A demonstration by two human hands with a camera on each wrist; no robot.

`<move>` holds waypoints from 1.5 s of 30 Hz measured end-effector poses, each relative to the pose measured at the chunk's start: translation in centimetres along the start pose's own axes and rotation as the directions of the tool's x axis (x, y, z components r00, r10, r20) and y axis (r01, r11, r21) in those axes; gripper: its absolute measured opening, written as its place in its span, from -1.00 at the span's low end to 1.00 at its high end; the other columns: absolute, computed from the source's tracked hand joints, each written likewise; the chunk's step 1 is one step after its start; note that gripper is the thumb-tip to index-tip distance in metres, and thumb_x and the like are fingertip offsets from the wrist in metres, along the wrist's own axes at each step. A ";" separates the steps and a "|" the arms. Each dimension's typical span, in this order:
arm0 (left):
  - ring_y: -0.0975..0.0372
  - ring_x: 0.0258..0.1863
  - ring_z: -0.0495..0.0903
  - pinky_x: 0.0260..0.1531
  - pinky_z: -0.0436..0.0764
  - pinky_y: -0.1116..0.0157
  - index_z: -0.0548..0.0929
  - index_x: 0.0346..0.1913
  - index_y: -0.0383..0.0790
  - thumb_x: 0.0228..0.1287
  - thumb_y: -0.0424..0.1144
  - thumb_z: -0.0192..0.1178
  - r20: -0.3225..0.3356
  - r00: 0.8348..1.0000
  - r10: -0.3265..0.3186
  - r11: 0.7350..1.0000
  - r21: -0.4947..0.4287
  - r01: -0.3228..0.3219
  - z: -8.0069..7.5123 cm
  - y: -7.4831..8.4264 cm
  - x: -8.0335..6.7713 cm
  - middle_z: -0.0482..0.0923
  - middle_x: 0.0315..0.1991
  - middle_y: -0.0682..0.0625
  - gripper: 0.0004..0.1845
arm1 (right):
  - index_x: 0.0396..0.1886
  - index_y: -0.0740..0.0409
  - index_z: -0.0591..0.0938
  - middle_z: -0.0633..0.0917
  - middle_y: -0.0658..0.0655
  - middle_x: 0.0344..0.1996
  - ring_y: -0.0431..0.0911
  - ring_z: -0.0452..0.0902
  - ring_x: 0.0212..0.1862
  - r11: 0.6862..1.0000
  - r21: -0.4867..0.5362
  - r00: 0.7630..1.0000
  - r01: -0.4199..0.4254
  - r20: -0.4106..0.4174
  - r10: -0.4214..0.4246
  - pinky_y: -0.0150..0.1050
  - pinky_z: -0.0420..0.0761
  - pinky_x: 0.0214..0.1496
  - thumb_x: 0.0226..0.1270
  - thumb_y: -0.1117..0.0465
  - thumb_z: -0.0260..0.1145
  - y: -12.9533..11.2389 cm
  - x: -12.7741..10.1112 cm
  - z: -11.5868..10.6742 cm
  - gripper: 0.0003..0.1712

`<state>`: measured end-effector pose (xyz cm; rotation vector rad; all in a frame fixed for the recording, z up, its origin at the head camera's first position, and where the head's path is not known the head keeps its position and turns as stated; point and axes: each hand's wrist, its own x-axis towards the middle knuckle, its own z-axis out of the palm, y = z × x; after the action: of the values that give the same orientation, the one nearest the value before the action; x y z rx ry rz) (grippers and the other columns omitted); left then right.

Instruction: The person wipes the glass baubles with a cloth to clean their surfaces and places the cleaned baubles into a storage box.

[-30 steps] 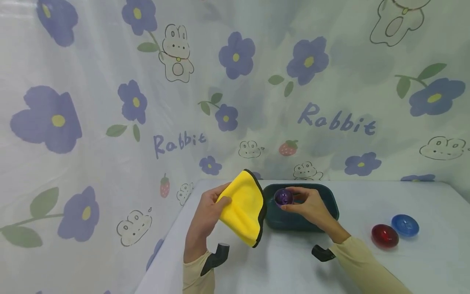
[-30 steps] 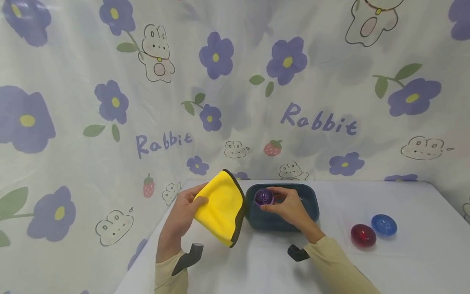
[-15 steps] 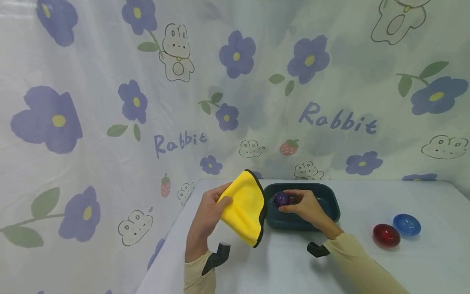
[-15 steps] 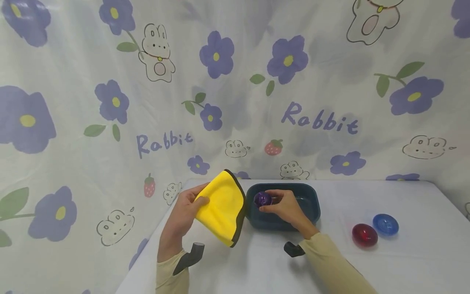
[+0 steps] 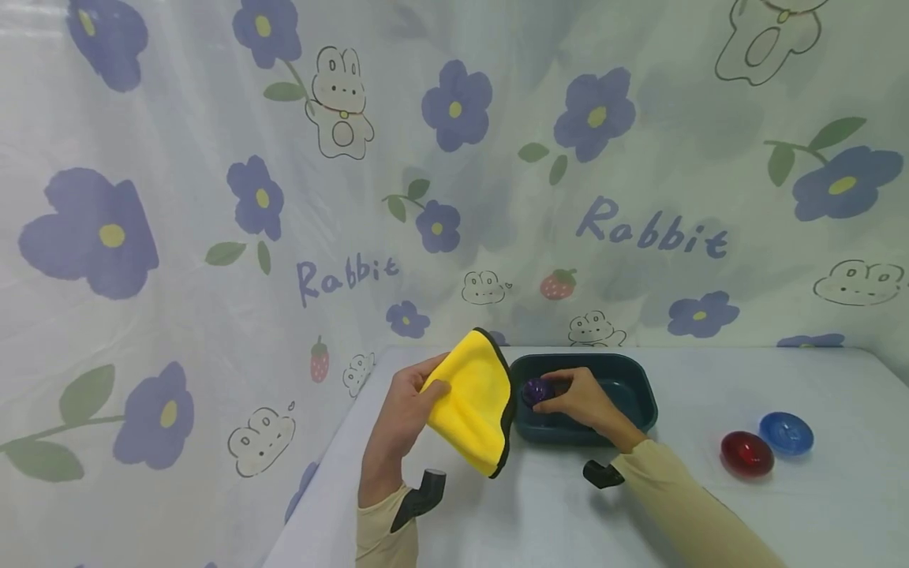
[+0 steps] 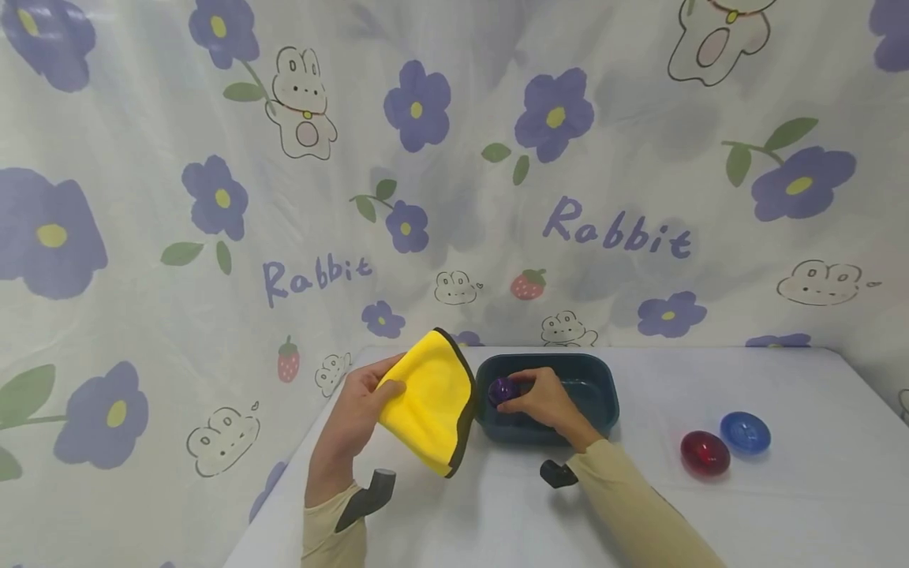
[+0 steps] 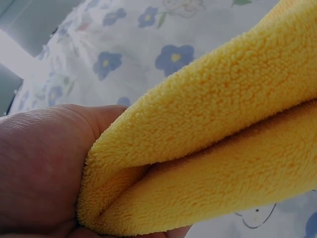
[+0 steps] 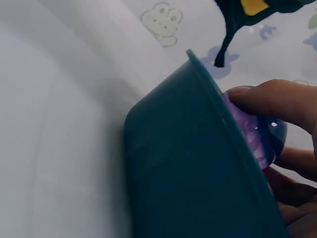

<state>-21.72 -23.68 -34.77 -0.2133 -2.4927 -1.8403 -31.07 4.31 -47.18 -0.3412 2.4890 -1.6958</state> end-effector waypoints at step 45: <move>0.10 -0.28 0.67 -0.16 0.71 0.22 0.54 0.43 -0.11 0.41 -0.31 0.12 0.009 1.000 -0.007 1.000 0.025 0.007 0.8 0.2 0.0 0.67 -0.08 -0.19 -0.47 | 0.34 0.34 0.54 0.65 0.38 0.23 0.26 0.64 0.21 0.949 -0.305 0.997 0.077 0.031 -0.072 0.10 0.69 0.16 0.08 0.07 0.62 -1.5 -0.4 -2.3 -0.14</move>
<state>-21.66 -22.93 -34.85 -0.2131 -2.5240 -1.8136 -30.96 5.97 -44.96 -0.4822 2.7582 -1.3163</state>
